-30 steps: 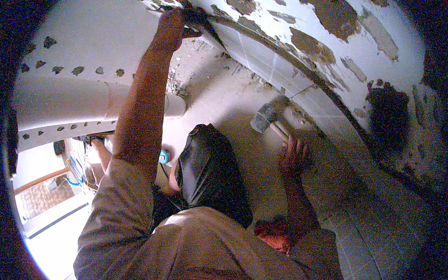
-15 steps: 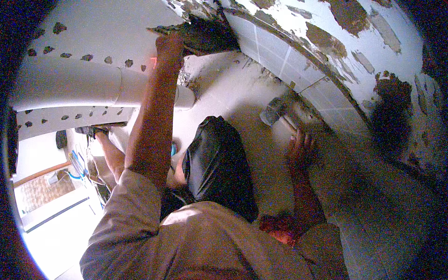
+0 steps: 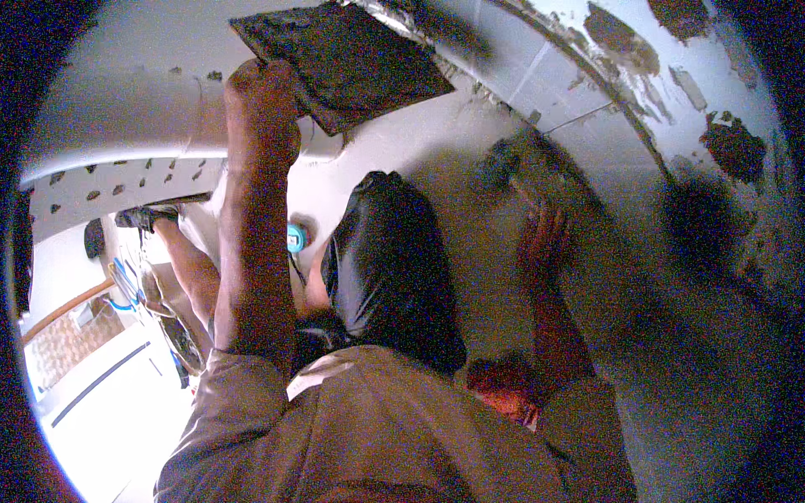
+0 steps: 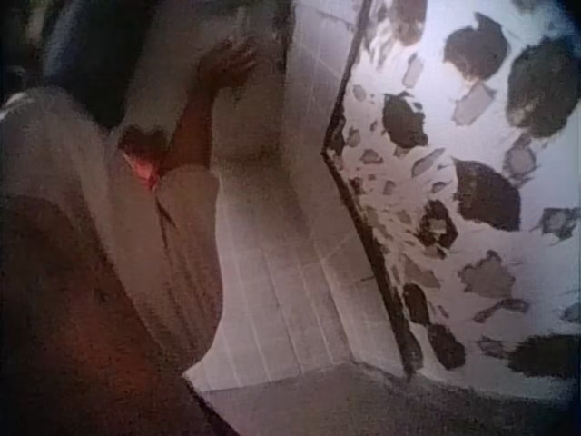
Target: The person applies mortar to the back of wall tiles using a trowel and presses them onto the wall, using a rubber mallet to level them.
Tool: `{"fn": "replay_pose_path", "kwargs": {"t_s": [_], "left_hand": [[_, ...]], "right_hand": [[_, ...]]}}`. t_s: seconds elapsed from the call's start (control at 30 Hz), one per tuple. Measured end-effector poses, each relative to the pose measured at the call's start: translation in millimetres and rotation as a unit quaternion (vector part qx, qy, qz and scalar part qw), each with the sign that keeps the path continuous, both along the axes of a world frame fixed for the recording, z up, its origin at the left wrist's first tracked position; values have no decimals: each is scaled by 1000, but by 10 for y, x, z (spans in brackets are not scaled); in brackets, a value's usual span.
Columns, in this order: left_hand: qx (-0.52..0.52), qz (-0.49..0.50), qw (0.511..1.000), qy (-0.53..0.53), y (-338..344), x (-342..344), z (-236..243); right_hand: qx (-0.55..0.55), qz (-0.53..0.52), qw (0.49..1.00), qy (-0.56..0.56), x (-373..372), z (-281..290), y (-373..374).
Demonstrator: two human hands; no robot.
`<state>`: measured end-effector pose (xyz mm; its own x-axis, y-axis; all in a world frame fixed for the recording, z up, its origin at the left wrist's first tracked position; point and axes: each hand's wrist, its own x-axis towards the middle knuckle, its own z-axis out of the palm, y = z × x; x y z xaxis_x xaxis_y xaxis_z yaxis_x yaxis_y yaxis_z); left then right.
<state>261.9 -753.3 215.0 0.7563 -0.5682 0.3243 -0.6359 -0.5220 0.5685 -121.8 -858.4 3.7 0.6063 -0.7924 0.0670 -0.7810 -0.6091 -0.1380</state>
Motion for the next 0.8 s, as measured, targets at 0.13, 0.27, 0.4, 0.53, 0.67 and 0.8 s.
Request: {"fn": "replay_pose_path", "kwargs": {"t_s": [0.13,0.27,0.4,0.53,0.67,0.8], "left_hand": [[-167,38,944,282,465,-496,460],[-25,-152,988,0,1258,-611,629],[-87,-168,967,169,1884,-803,899],[-310,-47,738,598,2510,-1027,1072],[-288,40,744,602,3360,-984,996],[-354,135,723,578,4015,-820,660]], "right_hand": [[-42,-1,996,74,100,-90,48],[-83,-23,992,95,29,-360,-6],[-105,-20,990,87,-80,-351,-136],[-122,-13,989,82,-188,-396,-369],[-148,-1,987,54,-185,-444,-522],[-200,26,975,-97,-238,-220,-586]]}}
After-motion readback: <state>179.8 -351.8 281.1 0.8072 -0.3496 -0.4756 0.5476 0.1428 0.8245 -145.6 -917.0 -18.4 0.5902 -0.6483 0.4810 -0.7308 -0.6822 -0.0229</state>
